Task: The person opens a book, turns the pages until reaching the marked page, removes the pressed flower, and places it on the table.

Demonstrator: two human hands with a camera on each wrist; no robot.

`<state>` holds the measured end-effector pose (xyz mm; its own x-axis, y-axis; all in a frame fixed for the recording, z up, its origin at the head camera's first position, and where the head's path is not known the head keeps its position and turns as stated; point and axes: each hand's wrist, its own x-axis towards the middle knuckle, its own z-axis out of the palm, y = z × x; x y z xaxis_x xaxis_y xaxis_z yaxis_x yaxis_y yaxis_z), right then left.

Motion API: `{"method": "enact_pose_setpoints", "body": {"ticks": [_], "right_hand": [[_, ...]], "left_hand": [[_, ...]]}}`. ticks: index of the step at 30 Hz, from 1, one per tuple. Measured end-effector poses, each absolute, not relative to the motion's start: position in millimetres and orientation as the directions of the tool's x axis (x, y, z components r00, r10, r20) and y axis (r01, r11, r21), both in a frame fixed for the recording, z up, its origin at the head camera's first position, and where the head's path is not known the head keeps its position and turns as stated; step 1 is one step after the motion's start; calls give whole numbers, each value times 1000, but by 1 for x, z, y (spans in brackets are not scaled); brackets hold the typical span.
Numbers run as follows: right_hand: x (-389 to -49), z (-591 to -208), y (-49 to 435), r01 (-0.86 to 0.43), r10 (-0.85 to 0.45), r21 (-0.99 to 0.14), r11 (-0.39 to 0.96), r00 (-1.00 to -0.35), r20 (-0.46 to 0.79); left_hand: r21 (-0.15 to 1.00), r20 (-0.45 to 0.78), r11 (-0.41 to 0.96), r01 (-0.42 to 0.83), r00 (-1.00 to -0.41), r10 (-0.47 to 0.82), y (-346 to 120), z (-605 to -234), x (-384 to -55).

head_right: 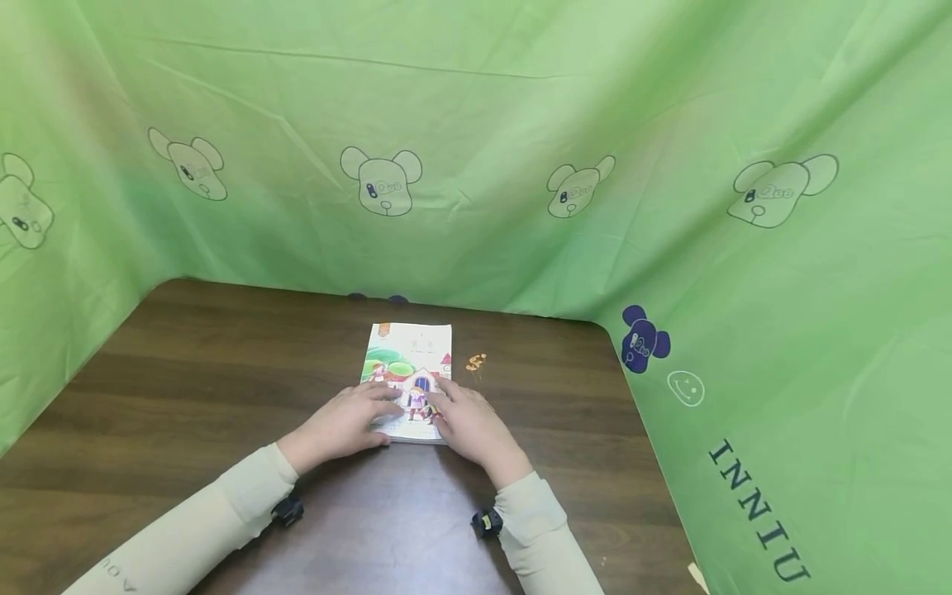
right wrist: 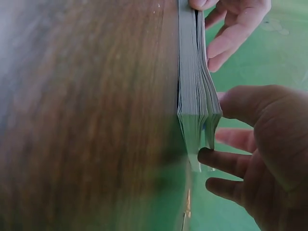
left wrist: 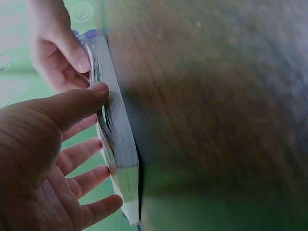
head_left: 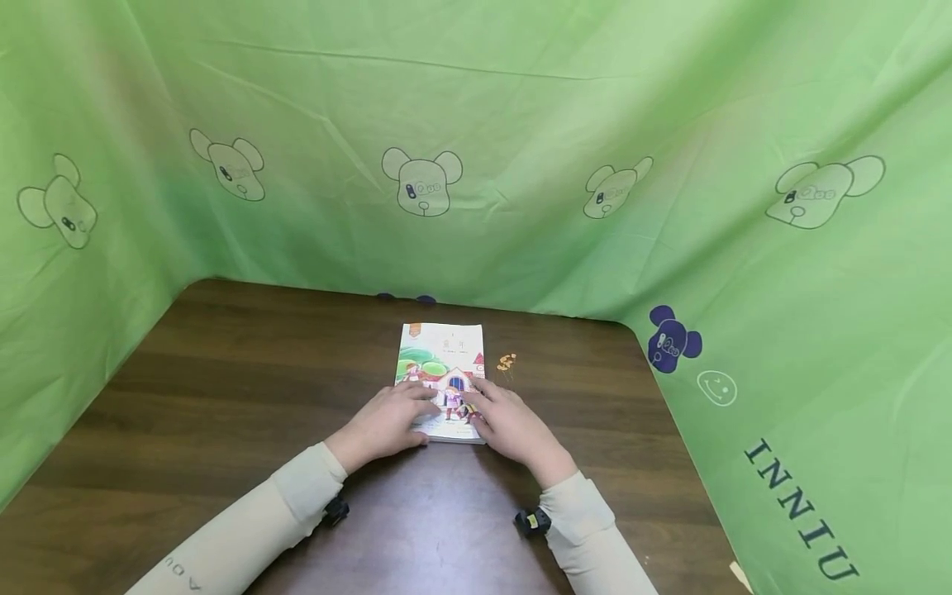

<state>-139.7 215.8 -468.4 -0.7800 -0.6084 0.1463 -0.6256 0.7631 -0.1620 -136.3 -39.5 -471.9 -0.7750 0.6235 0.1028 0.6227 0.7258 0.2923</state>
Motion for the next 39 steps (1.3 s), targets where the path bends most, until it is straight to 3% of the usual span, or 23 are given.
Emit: {"method": "enact_pose_setpoints", "body": {"ticks": [17,23,39], "right_hand": [[-132,-466,223,-644,-642,-88,760,-765,51],[-127,-465,226,-645,-645,-109,757,-763,36],[-119,-458,230,-649,-639,-145,747,-761,111]], "left_hand": [[316,47,764,563,-813,580,-64,-464,-135],[311,-7,784,538,-823,568,-66,-469,-134],[305,1,764,569,-802,597,-70,-469,-129]]}}
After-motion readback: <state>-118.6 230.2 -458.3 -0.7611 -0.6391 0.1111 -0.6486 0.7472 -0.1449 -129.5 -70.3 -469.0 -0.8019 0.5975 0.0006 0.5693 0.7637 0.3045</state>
